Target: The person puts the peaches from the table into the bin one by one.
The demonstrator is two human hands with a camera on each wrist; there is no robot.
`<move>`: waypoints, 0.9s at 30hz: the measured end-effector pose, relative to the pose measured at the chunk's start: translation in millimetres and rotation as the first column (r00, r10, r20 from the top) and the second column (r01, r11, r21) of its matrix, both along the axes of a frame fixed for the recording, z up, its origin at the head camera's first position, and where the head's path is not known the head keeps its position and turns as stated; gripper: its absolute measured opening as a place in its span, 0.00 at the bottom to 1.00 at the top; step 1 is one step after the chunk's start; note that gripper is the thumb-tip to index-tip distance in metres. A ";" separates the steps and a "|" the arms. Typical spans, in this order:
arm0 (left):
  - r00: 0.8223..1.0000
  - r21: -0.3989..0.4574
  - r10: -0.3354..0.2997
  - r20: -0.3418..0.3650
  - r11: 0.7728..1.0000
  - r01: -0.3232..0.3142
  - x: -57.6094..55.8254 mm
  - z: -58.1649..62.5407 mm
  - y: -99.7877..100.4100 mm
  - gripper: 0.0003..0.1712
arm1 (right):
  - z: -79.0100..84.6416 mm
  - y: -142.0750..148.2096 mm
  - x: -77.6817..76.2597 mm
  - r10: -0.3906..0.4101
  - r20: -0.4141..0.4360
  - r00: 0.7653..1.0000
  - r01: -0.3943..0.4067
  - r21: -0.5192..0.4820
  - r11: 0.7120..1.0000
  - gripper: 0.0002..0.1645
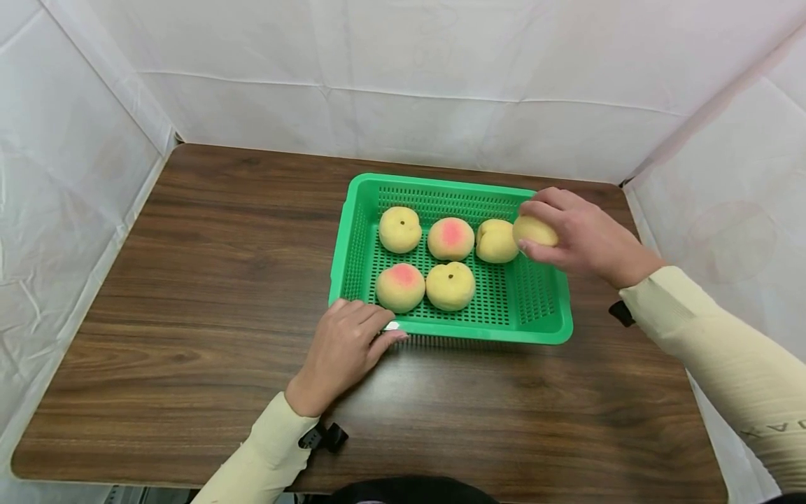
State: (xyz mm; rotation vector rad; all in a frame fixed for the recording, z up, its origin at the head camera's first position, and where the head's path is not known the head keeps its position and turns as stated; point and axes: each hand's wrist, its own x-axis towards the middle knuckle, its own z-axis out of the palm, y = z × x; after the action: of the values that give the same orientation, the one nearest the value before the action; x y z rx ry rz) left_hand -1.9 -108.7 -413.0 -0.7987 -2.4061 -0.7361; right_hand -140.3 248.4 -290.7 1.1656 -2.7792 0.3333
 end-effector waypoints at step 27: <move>1.000 0.007 -0.002 -0.011 1.000 0.002 -0.7 -2.2 -0.1 0.16 | -11.8 -14.9 8.1 0.056 0.089 0.994 -0.058 0.021 0.998 0.27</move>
State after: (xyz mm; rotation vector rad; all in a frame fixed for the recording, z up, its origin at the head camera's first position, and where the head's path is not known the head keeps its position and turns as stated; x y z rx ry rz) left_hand -2.7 -108.8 -415.1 -0.8009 -2.3919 -0.7393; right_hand -132.3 233.6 -302.5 1.2672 -2.8373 0.3670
